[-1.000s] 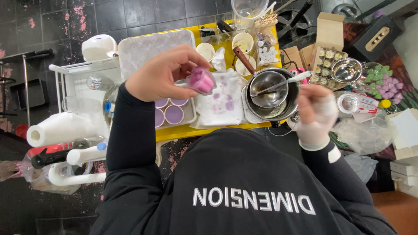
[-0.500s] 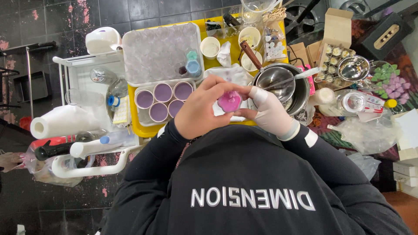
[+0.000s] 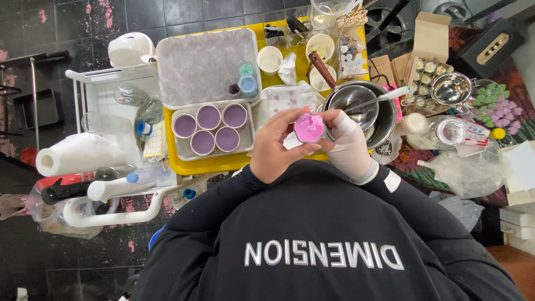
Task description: The recorder prepares and decorates candles by placing wax flower shapes into a container and carefully pouring liquid wax around them using a spoon and tweezers.
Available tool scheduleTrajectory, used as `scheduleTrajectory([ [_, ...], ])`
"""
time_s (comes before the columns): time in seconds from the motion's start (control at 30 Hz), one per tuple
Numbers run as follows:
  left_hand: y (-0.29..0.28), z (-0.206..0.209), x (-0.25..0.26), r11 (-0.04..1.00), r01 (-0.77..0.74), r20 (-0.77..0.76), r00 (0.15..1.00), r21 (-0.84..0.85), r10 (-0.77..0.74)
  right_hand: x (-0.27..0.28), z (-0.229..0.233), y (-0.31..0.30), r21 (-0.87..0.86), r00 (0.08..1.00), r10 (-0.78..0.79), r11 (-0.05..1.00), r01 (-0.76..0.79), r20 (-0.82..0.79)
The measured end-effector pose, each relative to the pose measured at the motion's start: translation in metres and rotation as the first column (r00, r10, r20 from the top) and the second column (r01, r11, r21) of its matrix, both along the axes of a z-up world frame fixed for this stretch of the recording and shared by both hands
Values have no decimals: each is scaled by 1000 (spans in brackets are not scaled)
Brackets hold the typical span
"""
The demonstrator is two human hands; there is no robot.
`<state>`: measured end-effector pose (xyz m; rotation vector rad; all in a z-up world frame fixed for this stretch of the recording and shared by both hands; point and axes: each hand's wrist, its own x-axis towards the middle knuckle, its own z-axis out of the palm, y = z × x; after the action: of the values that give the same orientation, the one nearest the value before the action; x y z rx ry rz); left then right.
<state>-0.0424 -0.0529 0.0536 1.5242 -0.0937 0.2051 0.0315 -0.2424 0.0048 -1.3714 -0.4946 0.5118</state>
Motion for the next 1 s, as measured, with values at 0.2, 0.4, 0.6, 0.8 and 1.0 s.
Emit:
scheduleTrajectory([
  [0.2, -7, -18, 3, 964, -26, -10, 1000, 264, 29, 1, 21, -7, -377, 939, -75, 903, 207, 337],
  [0.4, -17, -37, 15, 956, 76, -158, 979, -285, -125, 10, 55, -41, -458, 895, -126, 824, 335, 428],
  [0.6, -24, -62, 24, 963, 74, -120, 987, -260, -108, 54, -7, -122, -197, 654, -563, 663, 723, 505],
  [0.8, -28, -64, 33, 1000, 19, -91, 996, -15, -20, 85, -3, -125, -420, 839, -538, 744, 520, 86],
  [1.0, -32, -63, 39, 964, -32, -16, 999, 265, 38, 98, 1, -113, -538, 828, -538, 750, 385, -158],
])
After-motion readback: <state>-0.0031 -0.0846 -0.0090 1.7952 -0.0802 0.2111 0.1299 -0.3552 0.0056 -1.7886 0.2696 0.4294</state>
